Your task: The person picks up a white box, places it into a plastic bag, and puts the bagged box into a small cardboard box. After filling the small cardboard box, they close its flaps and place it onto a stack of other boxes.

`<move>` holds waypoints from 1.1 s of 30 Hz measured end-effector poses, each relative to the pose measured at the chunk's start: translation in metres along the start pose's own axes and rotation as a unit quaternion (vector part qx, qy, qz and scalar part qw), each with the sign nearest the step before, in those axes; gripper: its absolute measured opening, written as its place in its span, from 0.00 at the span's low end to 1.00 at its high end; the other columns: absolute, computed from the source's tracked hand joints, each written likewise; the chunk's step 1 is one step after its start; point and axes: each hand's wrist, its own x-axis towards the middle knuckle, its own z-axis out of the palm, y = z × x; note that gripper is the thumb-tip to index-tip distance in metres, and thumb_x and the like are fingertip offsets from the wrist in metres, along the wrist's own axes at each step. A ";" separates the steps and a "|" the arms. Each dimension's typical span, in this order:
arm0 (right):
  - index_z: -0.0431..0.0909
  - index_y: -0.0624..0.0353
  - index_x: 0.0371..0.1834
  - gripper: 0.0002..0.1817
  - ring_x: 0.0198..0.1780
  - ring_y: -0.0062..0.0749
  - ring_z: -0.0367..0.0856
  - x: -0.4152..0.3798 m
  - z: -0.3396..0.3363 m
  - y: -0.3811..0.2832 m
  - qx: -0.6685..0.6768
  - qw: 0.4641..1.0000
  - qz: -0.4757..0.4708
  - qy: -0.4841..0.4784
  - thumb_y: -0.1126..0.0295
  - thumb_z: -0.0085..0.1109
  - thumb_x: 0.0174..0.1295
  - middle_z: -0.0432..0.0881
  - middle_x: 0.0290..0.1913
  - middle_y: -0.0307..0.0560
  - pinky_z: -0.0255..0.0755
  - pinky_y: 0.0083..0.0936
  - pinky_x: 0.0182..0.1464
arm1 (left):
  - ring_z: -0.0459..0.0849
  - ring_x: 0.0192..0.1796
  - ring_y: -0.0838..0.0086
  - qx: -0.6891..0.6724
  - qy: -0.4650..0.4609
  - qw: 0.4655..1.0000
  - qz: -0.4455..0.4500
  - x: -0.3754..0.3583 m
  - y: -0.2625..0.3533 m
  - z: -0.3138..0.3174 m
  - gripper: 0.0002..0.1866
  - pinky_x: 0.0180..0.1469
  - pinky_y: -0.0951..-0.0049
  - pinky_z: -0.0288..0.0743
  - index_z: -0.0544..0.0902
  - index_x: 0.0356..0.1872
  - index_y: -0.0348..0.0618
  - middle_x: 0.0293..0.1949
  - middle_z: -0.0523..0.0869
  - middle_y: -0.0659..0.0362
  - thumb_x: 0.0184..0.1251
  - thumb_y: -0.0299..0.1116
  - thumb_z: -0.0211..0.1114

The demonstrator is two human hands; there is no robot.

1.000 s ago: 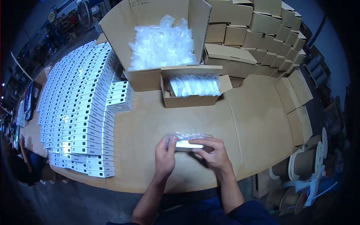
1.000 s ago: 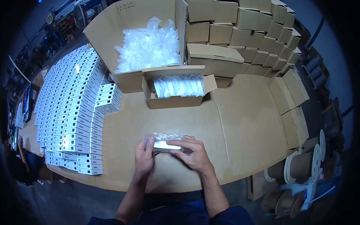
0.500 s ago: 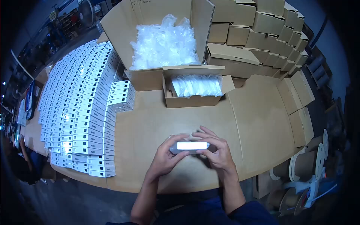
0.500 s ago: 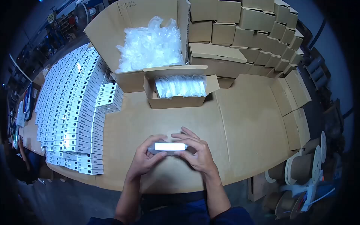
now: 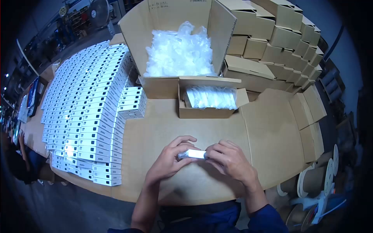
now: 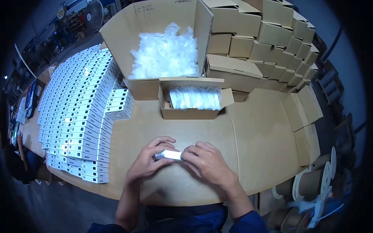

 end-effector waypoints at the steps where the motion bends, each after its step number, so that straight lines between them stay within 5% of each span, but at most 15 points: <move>1: 0.83 0.54 0.41 0.10 0.45 0.39 0.84 0.005 -0.001 0.003 0.009 1.000 -0.015 -0.001 0.69 0.74 0.58 0.85 0.43 0.39 0.78 0.38 0.48 | 0.80 0.68 0.62 -0.028 0.012 0.999 -0.011 0.001 -0.002 -0.003 0.21 0.65 0.63 0.78 0.84 0.59 0.36 0.67 0.77 0.50 0.65 0.25 0.75; 3: 0.83 0.57 0.41 0.10 0.37 0.40 0.86 0.019 -0.007 0.010 0.031 0.997 -0.061 0.034 0.72 0.74 0.58 0.85 0.39 0.46 0.80 0.33 0.38 | 0.80 0.67 0.63 -0.082 0.037 0.995 -0.031 0.004 -0.011 -0.009 0.26 0.64 0.64 0.79 0.80 0.65 0.38 0.70 0.75 0.51 0.66 0.25 0.75; 6: 0.82 0.61 0.40 0.10 0.34 0.37 0.87 0.041 -0.019 0.013 0.070 0.990 0.022 0.119 0.76 0.74 0.58 0.85 0.37 0.48 0.81 0.31 0.37 | 0.79 0.66 0.64 -0.143 0.166 0.974 -0.050 0.017 -0.019 -0.017 0.34 0.63 0.66 0.80 0.73 0.72 0.41 0.73 0.71 0.52 0.66 0.26 0.75; 7: 0.82 0.63 0.39 0.09 0.31 0.33 0.87 0.052 -0.019 0.013 0.064 0.983 0.047 0.165 0.79 0.74 0.58 0.85 0.36 0.49 0.79 0.29 0.32 | 0.80 0.66 0.61 0.009 0.190 0.979 -0.074 0.023 -0.021 -0.024 0.35 0.64 0.62 0.80 0.70 0.76 0.45 0.71 0.73 0.51 0.68 0.25 0.73; 13: 0.80 0.65 0.38 0.10 0.25 0.31 0.80 0.112 0.017 0.024 0.028 0.933 0.088 0.347 0.78 0.73 0.60 0.81 0.32 0.47 0.75 0.31 0.27 | 0.83 0.58 0.49 0.310 0.176 0.934 -0.009 0.051 -0.043 -0.029 0.36 0.62 0.54 0.78 0.69 0.79 0.57 0.60 0.81 0.46 0.70 0.27 0.68; 21: 0.81 0.63 0.45 0.10 0.29 0.47 0.84 0.142 0.054 0.035 -0.008 0.927 0.075 0.366 0.77 0.70 0.62 0.82 0.35 0.54 0.79 0.40 0.31 | 0.84 0.53 0.50 0.311 0.165 0.935 -0.040 0.047 -0.051 -0.033 0.36 0.58 0.55 0.78 0.67 0.81 0.54 0.50 0.85 0.47 0.73 0.28 0.65; 24: 0.82 0.65 0.42 0.08 0.28 0.35 0.84 0.150 0.057 0.038 -0.013 0.925 0.069 0.372 0.78 0.71 0.62 0.83 0.35 0.51 0.78 0.29 0.26 | 0.85 0.51 0.51 0.262 0.171 0.949 -0.026 0.046 -0.057 -0.034 0.36 0.58 0.56 0.78 0.65 0.82 0.54 0.48 0.85 0.48 0.74 0.26 0.63; 33: 0.81 0.66 0.37 0.08 0.32 0.55 0.86 0.167 0.089 0.060 -0.040 0.940 0.152 0.304 0.75 0.71 0.60 0.86 0.33 0.59 0.79 0.44 0.35 | 0.84 0.50 0.49 0.184 0.148 0.971 -0.032 0.046 -0.065 -0.041 0.32 0.55 0.53 0.78 0.69 0.80 0.52 0.47 0.84 0.46 0.76 0.24 0.57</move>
